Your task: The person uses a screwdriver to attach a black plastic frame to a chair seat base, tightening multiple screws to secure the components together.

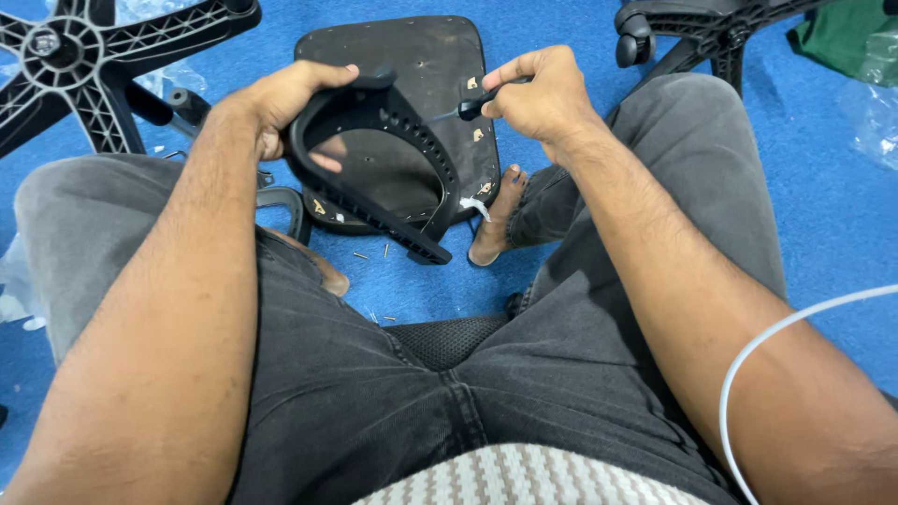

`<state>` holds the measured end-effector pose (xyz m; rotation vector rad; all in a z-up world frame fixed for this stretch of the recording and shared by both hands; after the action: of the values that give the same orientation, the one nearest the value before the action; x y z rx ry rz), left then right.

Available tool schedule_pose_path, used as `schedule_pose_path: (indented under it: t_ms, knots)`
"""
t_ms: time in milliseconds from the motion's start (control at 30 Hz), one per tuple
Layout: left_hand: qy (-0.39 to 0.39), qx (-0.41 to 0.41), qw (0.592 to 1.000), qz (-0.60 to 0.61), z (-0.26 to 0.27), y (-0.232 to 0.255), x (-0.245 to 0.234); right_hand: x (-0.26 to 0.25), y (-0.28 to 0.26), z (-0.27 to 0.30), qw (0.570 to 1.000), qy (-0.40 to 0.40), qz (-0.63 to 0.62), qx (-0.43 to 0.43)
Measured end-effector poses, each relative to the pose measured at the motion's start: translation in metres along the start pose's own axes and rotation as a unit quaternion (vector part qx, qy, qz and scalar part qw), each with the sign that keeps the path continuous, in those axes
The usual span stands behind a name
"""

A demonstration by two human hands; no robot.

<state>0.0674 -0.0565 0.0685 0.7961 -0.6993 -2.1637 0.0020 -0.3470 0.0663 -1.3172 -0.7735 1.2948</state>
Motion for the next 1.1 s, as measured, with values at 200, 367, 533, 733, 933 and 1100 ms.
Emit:
schedule_pose_path:
  t_ms: [200, 367, 533, 733, 933, 1100]
  knots:
    - [-0.03, -0.109, 0.993, -0.032, 0.005, 0.0, 0.012, 0.004, 0.001, 0.002, 1.0, -0.017, 0.004, 0.013]
    - [-0.063, -0.198, 0.977, -0.057, -0.006, -0.008, 0.024, 0.006, 0.003, 0.005, 0.999, -0.026, 0.024, 0.007]
    - [-0.054, -0.233, 0.958, -0.16, -0.035, -0.025, 0.035, 0.009, 0.002, 0.009, 0.998, -0.035, 0.033, 0.028]
    - [-0.069, -0.233, 0.957, -0.16, -0.066, -0.034, 0.039, 0.012, -0.01, 0.013, 0.996, -0.028, 0.074, 0.043]
    - [-0.071, -0.211, 0.962, -0.16, -0.077, -0.051, 0.034, 0.015, -0.012, 0.018, 0.999, -0.012, 0.027, 0.039]
    - [-0.048, -0.141, 0.988, -0.034, -0.076, -0.064, 0.022, 0.028, -0.006, 0.017, 1.0, -0.009, 0.016, 0.024]
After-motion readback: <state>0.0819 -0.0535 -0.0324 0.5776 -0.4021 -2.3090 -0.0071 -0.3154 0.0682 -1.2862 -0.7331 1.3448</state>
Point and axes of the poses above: each hand's wrist, its own z-axis away from the middle knuckle, its own x-axis out of the palm, y = z × x, the point moved 2 cm from there along -z, towards the middle knuckle, and after that the axes turned 14 degrees about -z, right-handed, at the moved point
